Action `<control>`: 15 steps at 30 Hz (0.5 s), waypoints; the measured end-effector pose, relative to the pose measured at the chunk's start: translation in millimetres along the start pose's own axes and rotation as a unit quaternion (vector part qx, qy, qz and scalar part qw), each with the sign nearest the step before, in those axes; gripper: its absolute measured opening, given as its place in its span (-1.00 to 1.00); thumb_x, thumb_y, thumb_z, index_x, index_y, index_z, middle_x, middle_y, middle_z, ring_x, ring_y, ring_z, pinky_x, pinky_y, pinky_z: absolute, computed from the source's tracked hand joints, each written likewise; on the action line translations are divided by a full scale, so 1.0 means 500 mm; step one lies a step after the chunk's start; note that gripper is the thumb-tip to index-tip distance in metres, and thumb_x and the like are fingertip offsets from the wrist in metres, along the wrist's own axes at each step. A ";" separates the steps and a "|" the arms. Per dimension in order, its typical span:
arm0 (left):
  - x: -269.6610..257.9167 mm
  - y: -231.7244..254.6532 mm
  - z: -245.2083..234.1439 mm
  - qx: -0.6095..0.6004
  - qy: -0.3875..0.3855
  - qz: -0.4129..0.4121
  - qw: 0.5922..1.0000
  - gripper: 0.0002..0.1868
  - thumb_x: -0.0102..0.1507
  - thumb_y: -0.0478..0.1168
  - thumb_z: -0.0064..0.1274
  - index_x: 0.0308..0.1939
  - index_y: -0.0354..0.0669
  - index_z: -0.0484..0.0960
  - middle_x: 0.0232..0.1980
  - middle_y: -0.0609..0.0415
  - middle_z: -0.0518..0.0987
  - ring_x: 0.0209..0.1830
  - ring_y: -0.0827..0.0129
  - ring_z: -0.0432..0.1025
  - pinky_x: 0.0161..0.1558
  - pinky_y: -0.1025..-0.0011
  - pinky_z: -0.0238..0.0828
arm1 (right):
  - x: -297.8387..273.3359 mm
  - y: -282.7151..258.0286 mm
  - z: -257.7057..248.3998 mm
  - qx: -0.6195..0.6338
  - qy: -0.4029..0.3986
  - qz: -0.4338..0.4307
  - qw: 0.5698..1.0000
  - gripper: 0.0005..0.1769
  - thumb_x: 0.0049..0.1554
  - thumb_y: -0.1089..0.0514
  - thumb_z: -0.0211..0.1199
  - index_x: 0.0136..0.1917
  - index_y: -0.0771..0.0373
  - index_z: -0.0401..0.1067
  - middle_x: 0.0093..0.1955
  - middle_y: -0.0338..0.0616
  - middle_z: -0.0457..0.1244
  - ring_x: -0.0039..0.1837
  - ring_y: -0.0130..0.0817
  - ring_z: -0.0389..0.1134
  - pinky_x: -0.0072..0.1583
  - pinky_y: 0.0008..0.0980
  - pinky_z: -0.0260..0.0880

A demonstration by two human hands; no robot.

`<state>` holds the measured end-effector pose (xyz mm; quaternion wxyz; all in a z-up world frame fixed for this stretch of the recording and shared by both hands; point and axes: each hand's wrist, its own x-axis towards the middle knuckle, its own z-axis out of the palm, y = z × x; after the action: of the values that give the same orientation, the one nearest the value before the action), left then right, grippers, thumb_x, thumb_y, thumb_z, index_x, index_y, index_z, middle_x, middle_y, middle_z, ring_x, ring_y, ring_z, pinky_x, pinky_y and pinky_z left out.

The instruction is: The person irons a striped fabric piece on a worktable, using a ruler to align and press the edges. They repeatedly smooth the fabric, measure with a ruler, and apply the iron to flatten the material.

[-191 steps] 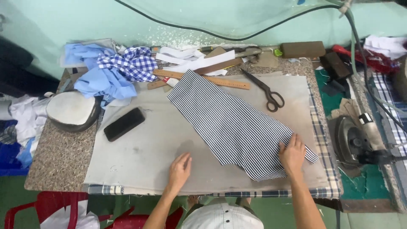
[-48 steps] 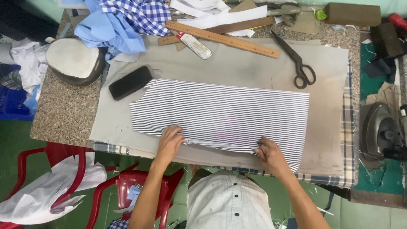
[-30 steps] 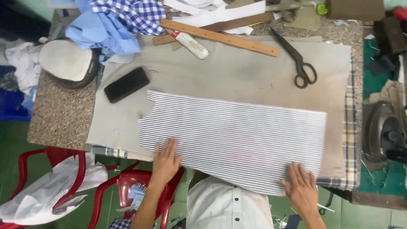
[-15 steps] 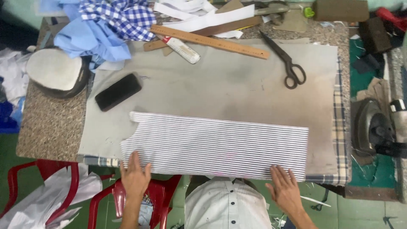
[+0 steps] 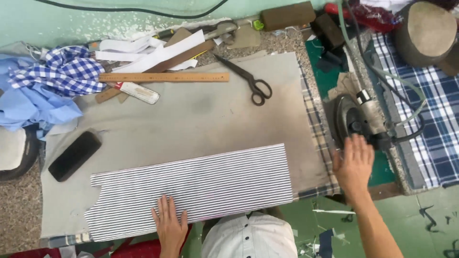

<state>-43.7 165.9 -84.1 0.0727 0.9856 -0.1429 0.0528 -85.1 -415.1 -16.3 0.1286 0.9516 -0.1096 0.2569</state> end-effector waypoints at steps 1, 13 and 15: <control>0.012 0.044 0.032 0.001 0.006 -0.007 1.000 -0.23 0.37 0.17 -0.36 0.53 -0.28 0.14 0.65 -0.16 0.05 0.68 0.03 -0.12 0.61 -0.06 -0.38 | 0.002 0.045 0.025 0.004 0.007 -0.006 1.000 -0.50 0.30 0.03 0.17 0.35 0.42 0.45 0.42 0.21 0.34 0.47 0.14 0.33 0.44 0.08 0.28; 0.048 0.482 0.075 0.024 -0.065 0.052 0.996 -0.23 0.46 0.33 -0.58 0.58 -0.08 -0.01 0.67 -0.05 -0.10 0.67 0.16 -0.24 0.58 0.03 -0.48 | 0.045 0.320 0.145 0.059 -0.266 0.054 0.961 -0.48 0.30 0.14 0.04 0.50 0.24 0.26 0.18 0.01 0.39 0.09 0.12 0.40 -0.15 0.09 0.52; 0.039 0.508 0.070 0.078 -0.028 0.086 0.993 -0.23 0.47 0.35 -0.63 0.59 -0.03 -0.04 0.68 0.03 -0.11 0.69 0.19 -0.26 0.61 0.06 -0.49 | 0.090 0.362 0.225 0.223 -0.281 0.109 0.927 -0.31 0.26 -0.07 0.18 0.48 0.46 0.35 0.18 0.46 0.34 0.16 0.46 0.35 0.13 0.20 0.34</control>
<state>-95.5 -85.9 -83.6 -0.0136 0.9734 -0.2250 0.0419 -44.8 -626.2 -52.9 -0.1520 0.9710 -0.1845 0.0093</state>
